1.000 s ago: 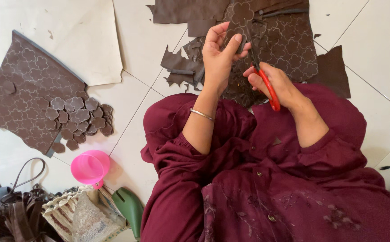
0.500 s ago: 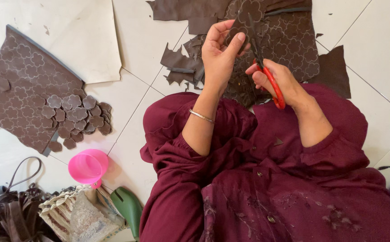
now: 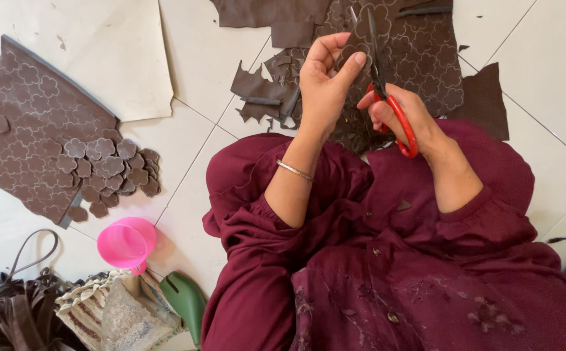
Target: The person sits on a tiled floor and uses red-handled scissors to cut flower-shaped pieces from a brown patterned fabric. They repeatedly pick up fabric pieces, cut along the outlines, and place the finished shapes into a pink cup. The person also handles a larger sheet of the same fabric to cut additional shapes.
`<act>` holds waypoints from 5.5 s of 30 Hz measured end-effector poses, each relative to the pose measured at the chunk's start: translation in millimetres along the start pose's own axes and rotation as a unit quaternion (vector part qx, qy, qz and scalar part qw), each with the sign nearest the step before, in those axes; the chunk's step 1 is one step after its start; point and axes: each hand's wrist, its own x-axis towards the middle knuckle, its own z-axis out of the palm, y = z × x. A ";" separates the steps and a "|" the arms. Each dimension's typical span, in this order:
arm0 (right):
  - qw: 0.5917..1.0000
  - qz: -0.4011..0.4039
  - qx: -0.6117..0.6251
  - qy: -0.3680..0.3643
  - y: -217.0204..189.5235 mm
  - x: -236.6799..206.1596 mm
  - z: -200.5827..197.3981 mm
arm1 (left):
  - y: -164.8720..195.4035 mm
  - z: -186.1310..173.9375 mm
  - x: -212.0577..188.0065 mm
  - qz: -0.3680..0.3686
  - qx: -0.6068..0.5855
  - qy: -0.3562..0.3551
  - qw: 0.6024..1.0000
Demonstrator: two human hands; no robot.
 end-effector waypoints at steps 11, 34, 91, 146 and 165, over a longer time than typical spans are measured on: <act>0.999 -0.036 -0.005 0.017 -0.5 2.7 -3.1 | 4.4 -1.8 0.6 0.010 -0.035 -0.015 0.999; 0.999 -0.027 -0.020 0.016 4.8 6.1 -22.5 | 13.2 -3.3 3.9 -0.013 -0.035 -0.026 0.999; 0.998 0.028 -0.029 -0.058 2.1 -12.7 -44.2 | 30.1 -12.4 -5.1 -0.069 0.016 -0.059 0.996; 0.998 0.004 -0.043 -0.037 -1.4 -10.8 -20.3 | 7.1 -7.0 -12.6 -0.112 0.048 -0.004 0.993; 0.996 0.022 -0.080 -0.015 6.0 -12.2 -25.8 | 0.5 -14.2 -14.4 -0.086 0.053 0.000 0.995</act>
